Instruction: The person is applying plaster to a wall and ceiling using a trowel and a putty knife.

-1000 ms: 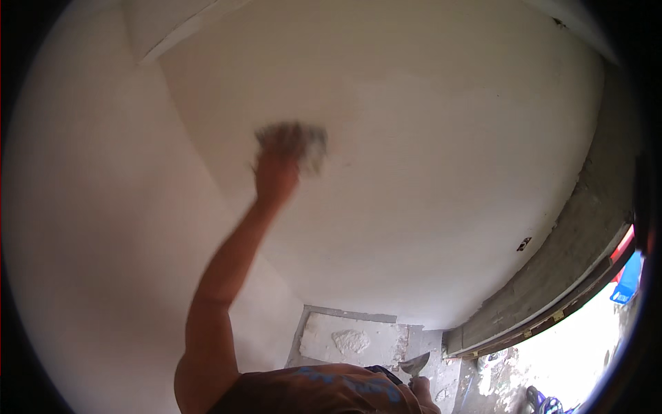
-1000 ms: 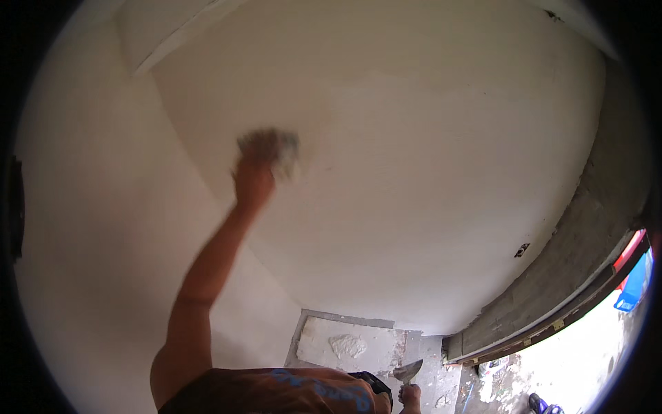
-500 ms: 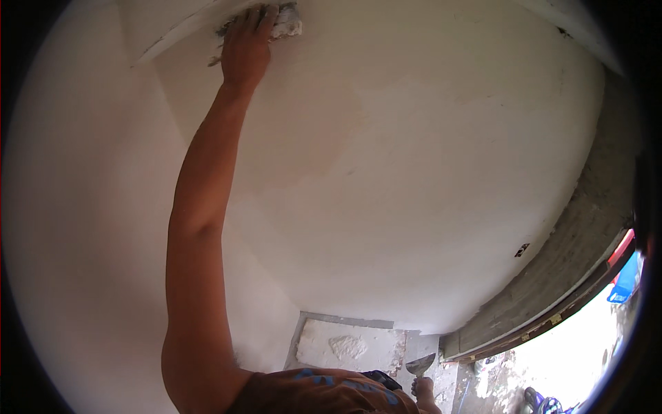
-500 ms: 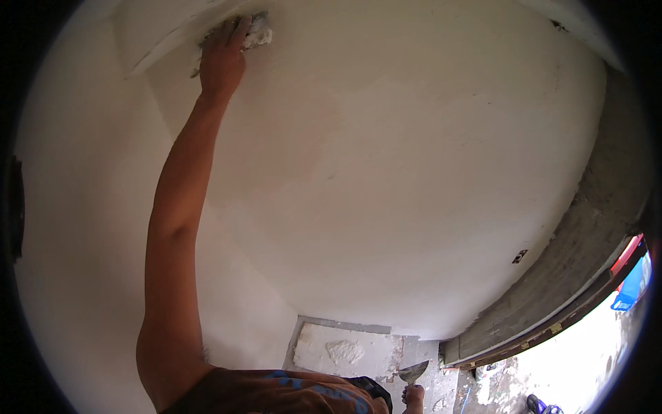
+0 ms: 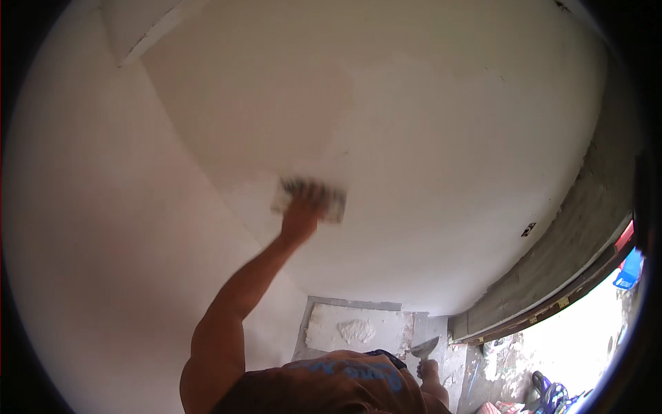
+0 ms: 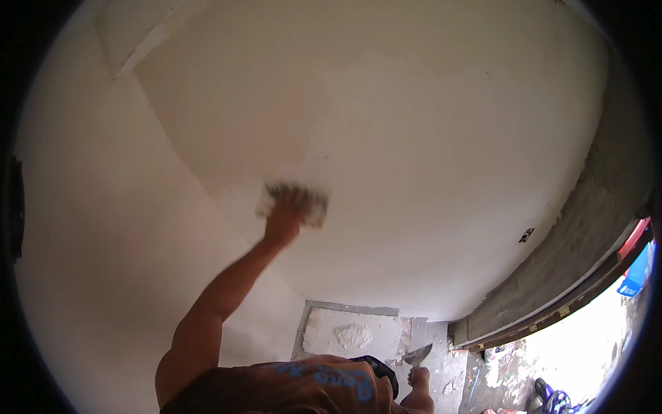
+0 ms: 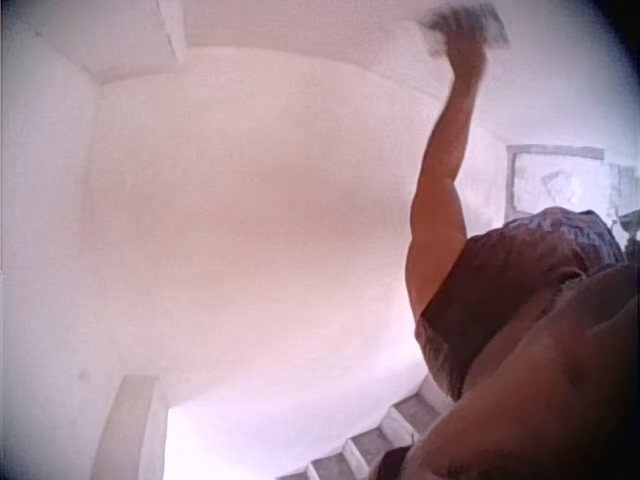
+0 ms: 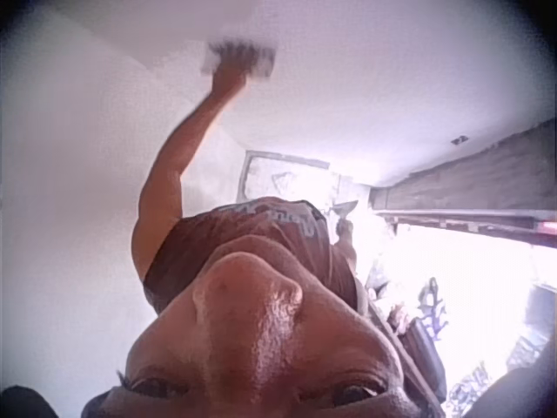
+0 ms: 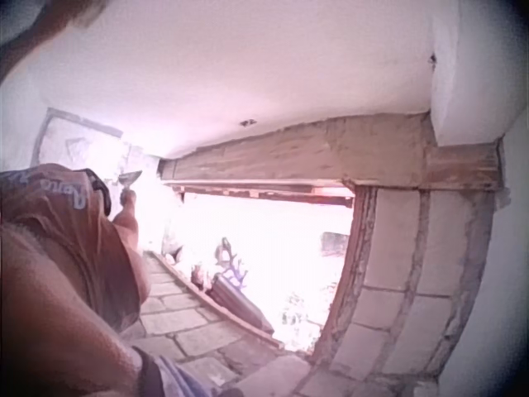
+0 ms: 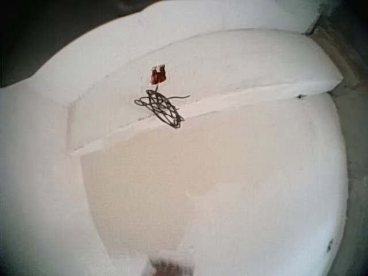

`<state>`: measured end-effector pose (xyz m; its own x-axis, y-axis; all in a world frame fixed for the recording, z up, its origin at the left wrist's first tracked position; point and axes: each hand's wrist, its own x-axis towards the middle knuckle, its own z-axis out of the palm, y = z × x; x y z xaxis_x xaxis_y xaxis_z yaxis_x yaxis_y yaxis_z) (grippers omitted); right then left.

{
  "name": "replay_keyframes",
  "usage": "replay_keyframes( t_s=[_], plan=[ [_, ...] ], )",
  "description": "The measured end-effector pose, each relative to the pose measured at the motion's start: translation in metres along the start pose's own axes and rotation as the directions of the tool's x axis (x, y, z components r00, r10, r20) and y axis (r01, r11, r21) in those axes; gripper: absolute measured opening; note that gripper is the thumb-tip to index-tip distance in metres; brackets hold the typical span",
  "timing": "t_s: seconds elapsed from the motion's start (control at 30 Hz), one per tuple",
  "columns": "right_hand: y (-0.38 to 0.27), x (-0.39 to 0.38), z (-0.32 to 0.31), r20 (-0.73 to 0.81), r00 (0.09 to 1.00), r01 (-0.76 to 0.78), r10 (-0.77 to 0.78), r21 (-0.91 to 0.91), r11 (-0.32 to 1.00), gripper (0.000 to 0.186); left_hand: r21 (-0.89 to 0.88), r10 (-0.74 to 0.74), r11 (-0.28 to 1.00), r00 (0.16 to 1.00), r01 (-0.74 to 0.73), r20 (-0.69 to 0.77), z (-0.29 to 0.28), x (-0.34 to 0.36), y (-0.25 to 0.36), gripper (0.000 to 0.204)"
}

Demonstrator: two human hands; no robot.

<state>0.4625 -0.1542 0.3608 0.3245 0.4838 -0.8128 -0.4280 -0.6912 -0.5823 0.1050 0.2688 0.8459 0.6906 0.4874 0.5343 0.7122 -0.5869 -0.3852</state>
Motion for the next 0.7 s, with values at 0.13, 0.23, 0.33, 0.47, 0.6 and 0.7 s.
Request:
replay_keyframes(
  t_s=[0.13, 0.23, 0.33, 0.47, 0.6, 0.7],
  plan=[
    [-0.023, -0.004, 0.018, 0.020, 1.000, 0.015, -0.014, -0.043, 0.999, 0.018, -0.121, -0.109, 0.987, 0.992, 0.102, -0.058, -0.035, -0.030, 0.018, 0.056],
    [-0.009, -0.008, 0.006, 0.018, 1.000, 0.021, -0.018, -0.174, 0.985, 0.017, 0.093, -0.163, 0.971, 0.896, 0.220, -0.413, -0.141, 0.086, -0.013, 0.058],
    [-0.011, -0.015, 0.008, 0.021, 1.000, 0.008, -0.004, -0.176, 0.984, 0.014, 0.131, 0.025, 0.987, 0.698, 0.098, -0.715, -0.221, 0.187, -0.058, 0.066],
    [-0.017, -0.027, 0.024, -0.010, 0.999, 0.046, -0.049, -0.175, 0.983, 0.013, 0.221, -0.058, 0.939, 0.756, 0.262, -0.652, -0.218, 0.231, -0.070, 0.058],
    [0.010, -0.045, 0.018, 0.012, 1.000, -0.019, 0.020, -0.072, 0.997, 0.012, 0.194, 0.043, 0.979, 0.874, 0.059, -0.484, -0.086, 0.161, 0.000, 0.047],
    [0.028, -0.059, 0.010, 0.004, 0.998, -0.054, 0.055, -0.104, 0.993, 0.013, -0.041, 0.126, 0.990, 0.981, -0.134, -0.150, 0.012, 0.022, 0.070, 0.045]
  ],
)
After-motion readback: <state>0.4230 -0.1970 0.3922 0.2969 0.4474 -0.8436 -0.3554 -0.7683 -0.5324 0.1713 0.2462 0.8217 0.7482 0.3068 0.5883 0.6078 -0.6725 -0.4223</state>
